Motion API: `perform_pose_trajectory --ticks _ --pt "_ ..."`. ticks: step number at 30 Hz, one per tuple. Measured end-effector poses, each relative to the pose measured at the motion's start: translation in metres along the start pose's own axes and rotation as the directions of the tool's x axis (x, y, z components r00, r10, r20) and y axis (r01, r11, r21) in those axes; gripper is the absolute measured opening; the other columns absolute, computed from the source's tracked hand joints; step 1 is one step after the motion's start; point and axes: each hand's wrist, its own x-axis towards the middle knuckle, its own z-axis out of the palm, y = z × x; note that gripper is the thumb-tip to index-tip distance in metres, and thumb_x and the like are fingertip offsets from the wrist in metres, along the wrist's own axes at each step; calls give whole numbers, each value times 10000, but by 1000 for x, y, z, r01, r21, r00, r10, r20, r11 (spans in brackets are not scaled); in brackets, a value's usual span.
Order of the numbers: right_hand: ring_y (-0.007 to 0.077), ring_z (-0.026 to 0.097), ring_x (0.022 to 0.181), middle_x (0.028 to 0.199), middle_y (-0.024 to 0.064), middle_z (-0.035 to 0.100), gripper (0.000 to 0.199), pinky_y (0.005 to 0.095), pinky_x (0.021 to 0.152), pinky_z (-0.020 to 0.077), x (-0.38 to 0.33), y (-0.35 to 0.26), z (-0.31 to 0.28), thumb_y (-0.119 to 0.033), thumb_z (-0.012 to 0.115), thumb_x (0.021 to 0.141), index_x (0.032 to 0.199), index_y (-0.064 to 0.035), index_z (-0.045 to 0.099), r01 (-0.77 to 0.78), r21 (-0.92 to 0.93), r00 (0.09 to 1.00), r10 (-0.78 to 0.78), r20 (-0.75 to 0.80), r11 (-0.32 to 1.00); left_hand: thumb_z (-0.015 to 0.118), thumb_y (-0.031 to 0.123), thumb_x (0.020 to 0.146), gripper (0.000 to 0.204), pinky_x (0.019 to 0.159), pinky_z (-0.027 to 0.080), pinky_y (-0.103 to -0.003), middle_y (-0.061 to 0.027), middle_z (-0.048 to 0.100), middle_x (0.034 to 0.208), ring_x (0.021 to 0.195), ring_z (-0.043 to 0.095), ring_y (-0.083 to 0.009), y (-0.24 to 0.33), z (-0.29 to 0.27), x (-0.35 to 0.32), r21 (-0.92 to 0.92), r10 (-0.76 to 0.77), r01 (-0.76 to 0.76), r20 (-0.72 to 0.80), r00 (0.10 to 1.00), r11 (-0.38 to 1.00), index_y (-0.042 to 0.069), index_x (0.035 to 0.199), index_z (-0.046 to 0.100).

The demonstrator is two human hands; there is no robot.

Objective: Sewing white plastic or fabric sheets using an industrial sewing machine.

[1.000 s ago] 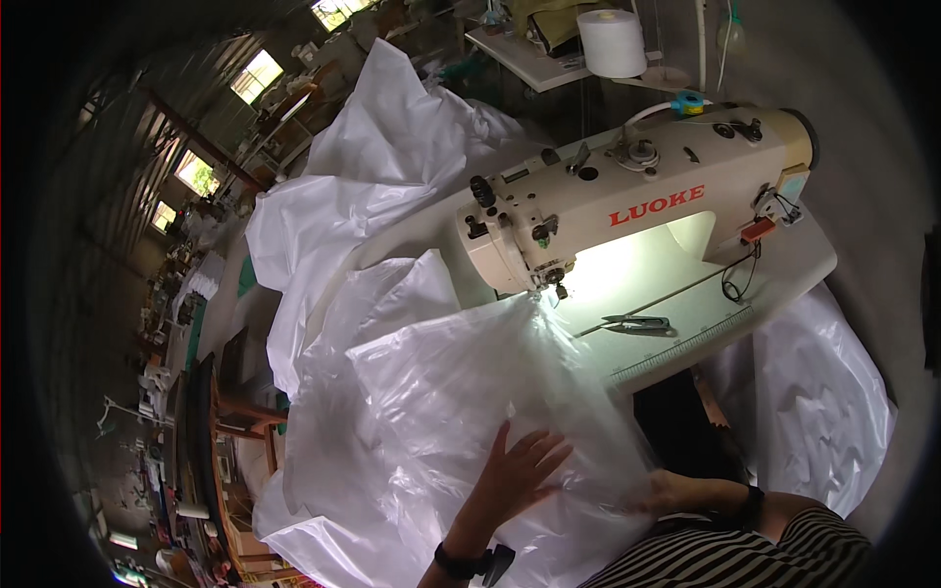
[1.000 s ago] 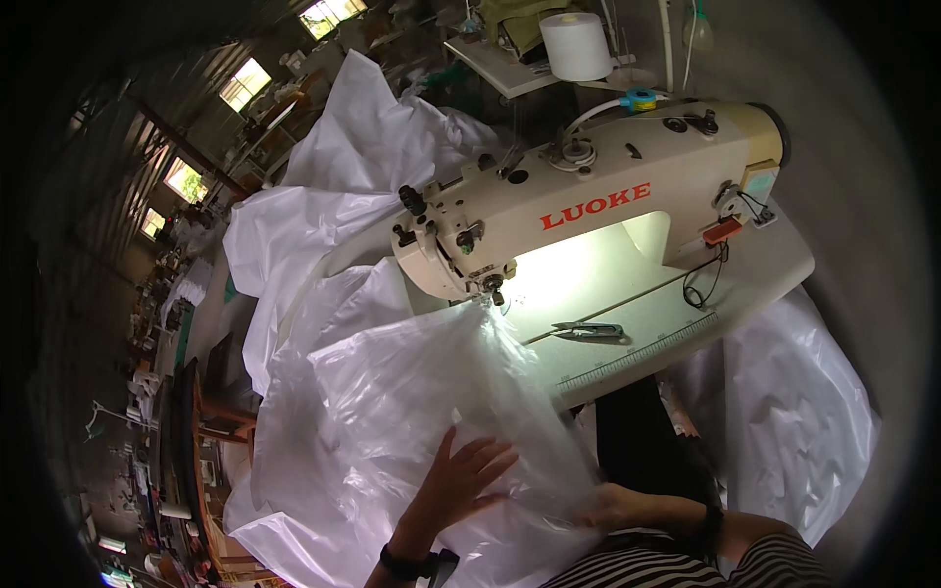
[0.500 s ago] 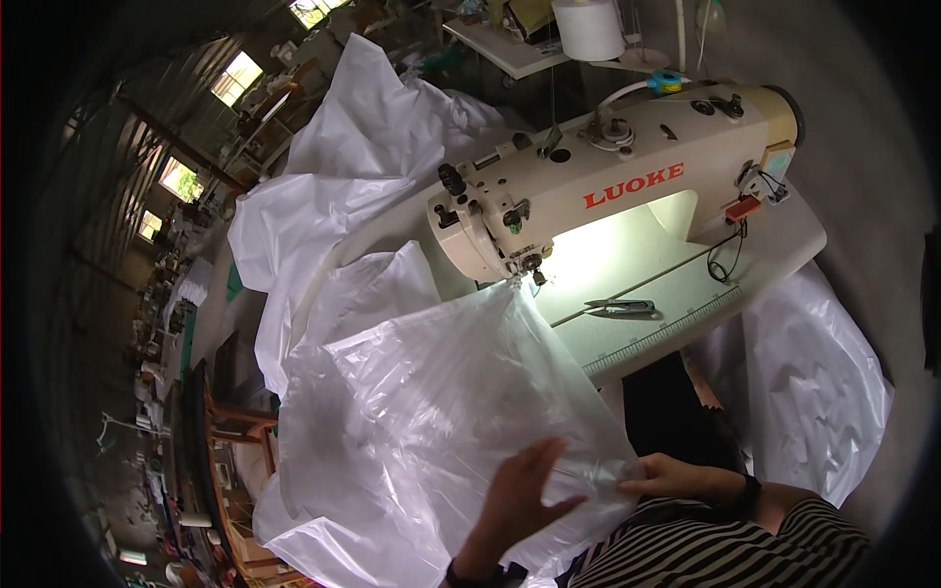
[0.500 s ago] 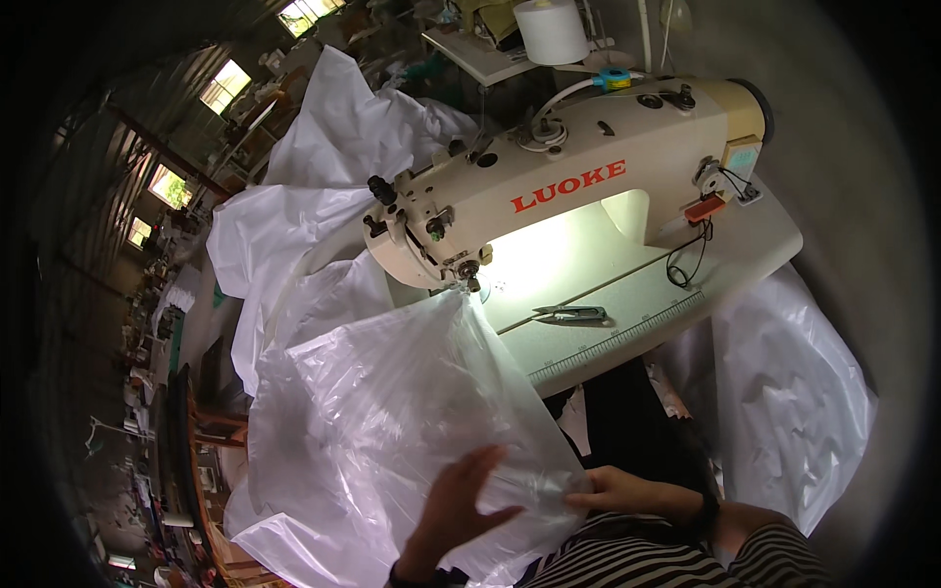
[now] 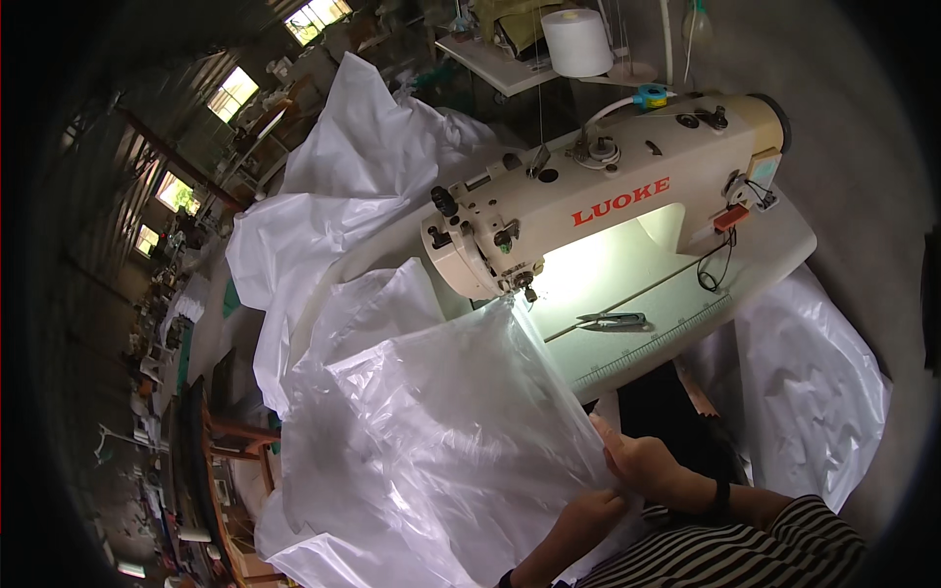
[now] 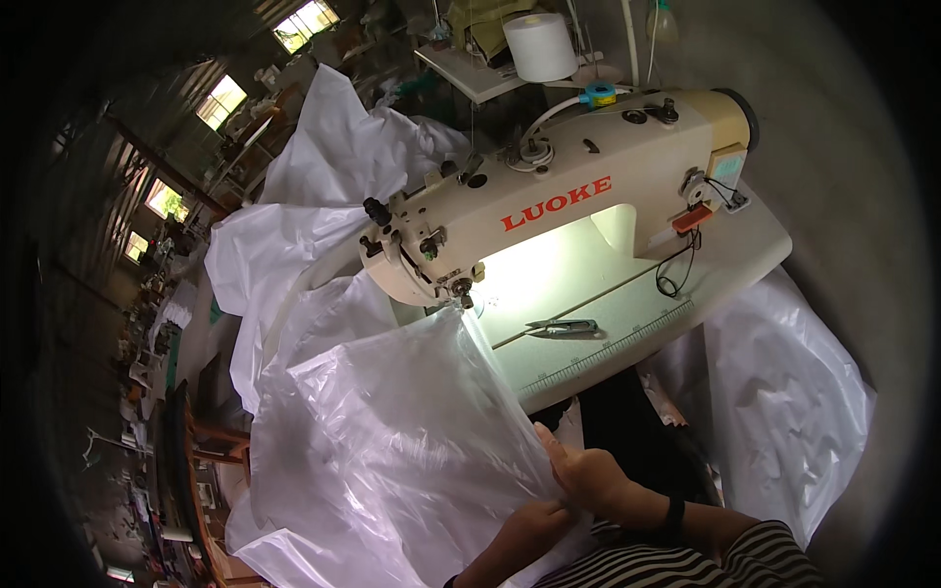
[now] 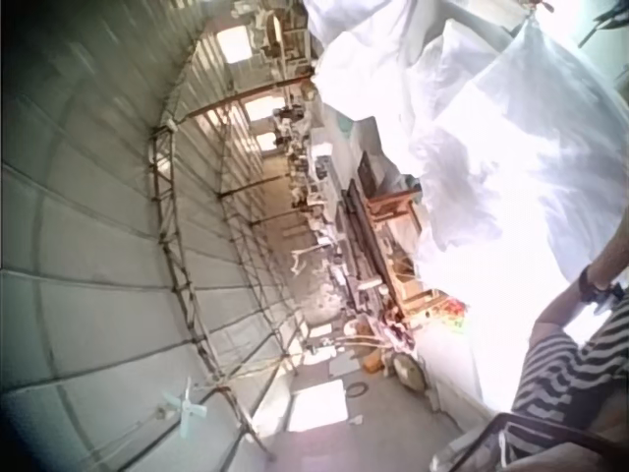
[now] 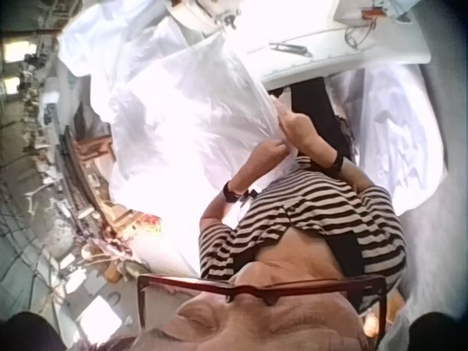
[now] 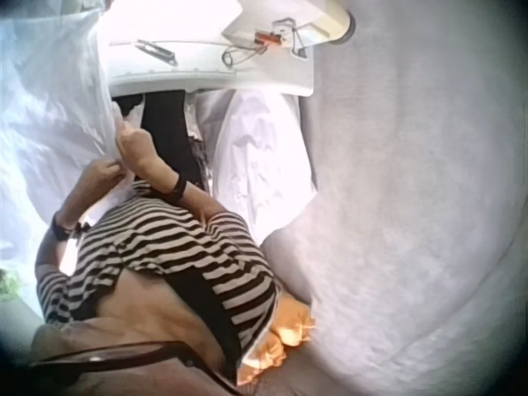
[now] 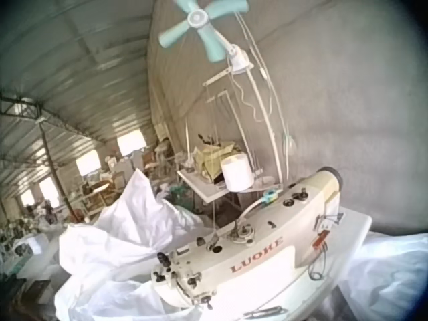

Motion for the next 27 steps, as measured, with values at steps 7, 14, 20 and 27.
perform_pose_trajectory --ticks 7,14,20,27 --pt "314 679 585 745 163 657 577 401 499 540 -2 -1 -6 -52 559 906 1468 -19 434 -79 -17 992 80 102 997 667 54 889 299 908 546 -417 -143 661 1206 1074 648 -333 -8 -108 47 432 322 -34 -616 719 901 58 1187 648" --pt "399 706 883 971 258 696 486 447 807 565 -4 12 -20 -87 542 976 1443 -29 419 -322 452 942 234 241 832 660 268 934 526 1169 339 -486 -86 483 1525 1410 436 -331 -55 -142 50 667 271 266 -587 763 696 101 1418 540" --pt "339 704 965 1133 232 663 600 414 833 564 -1 6 -26 -259 624 980 1484 -37 386 -207 199 977 191 96 958 670 257 928 535 1183 271 -588 -62 454 1547 1440 407 -308 -58 -120 44 663 219 340 -611 761 668 138 1430 524" --pt "296 690 680 845 128 660 567 381 597 563 29 -7 -15 -148 651 913 1435 -20 472 -92 -179 996 92 -7 979 686 266 915 527 1173 232 -645 -25 450 1546 1464 369 -266 -40 -97 47 685 217 253 -522 825 683 170 1411 536"
